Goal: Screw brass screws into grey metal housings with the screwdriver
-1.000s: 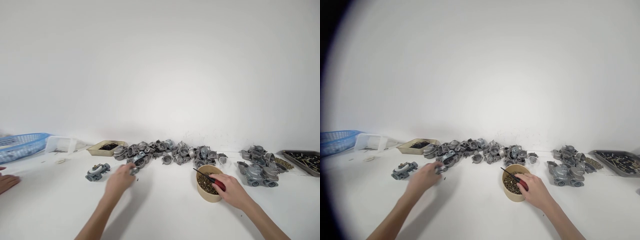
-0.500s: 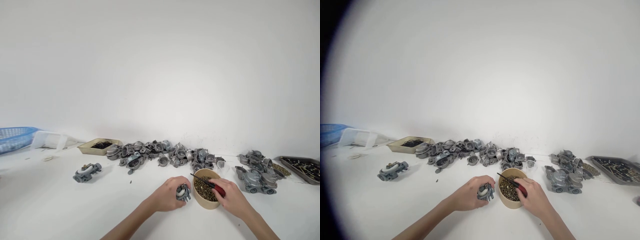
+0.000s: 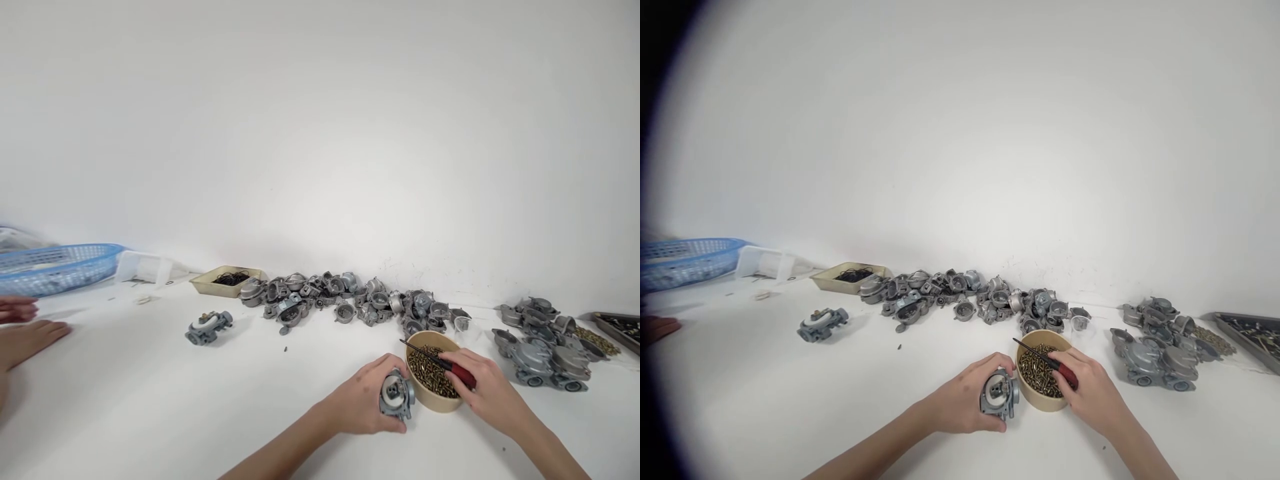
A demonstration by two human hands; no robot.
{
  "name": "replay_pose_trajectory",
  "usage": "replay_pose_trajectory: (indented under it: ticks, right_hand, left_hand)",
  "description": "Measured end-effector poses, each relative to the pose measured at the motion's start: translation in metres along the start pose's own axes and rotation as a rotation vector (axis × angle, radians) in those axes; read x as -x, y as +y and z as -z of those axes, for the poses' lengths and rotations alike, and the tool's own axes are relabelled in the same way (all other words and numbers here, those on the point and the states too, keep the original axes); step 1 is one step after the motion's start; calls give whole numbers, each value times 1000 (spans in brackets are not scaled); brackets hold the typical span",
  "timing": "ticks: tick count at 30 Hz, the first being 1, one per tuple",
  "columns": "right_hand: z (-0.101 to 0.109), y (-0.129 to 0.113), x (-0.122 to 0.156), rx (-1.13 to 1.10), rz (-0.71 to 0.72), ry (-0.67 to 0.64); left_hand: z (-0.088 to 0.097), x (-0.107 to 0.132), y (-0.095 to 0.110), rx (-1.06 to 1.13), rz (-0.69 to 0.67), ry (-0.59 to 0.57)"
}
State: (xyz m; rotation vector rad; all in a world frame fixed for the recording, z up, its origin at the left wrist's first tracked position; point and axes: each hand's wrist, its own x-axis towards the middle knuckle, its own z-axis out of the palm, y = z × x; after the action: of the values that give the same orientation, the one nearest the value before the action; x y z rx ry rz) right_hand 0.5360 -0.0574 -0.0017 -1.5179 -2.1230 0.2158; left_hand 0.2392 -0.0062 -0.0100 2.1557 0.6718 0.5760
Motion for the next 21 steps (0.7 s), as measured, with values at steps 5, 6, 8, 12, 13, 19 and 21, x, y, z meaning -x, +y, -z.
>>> replay_pose_trajectory:
  ticks: [5, 6, 8, 12, 13, 19, 21]
  right_hand:
    - [0, -4, -1, -3, -16, 3]
    - [1, -5, -1, -4, -21, -3]
    - [2, -6, -1, -2, -31, -10]
    - [3, -6, -1, 4, -25, -14]
    - [3, -6, -1, 5, -22, -12]
    - [3, -6, -1, 0, -13, 15]
    - [4, -7, -1, -12, -15, 20]
  left_hand:
    - [-1, 0, -4, 16, 47, 23]
    - [0, 0, -5, 16, 76, 19]
    - [4, -1, -7, 26, 118, 13]
    - [12, -2, -14, 105, 63, -5]
    - [13, -2, -16, 123, 36, -10]
    - [14, -3, -23, 92, -46, -21]
    - [20, -6, -30, -41, -43, 74]
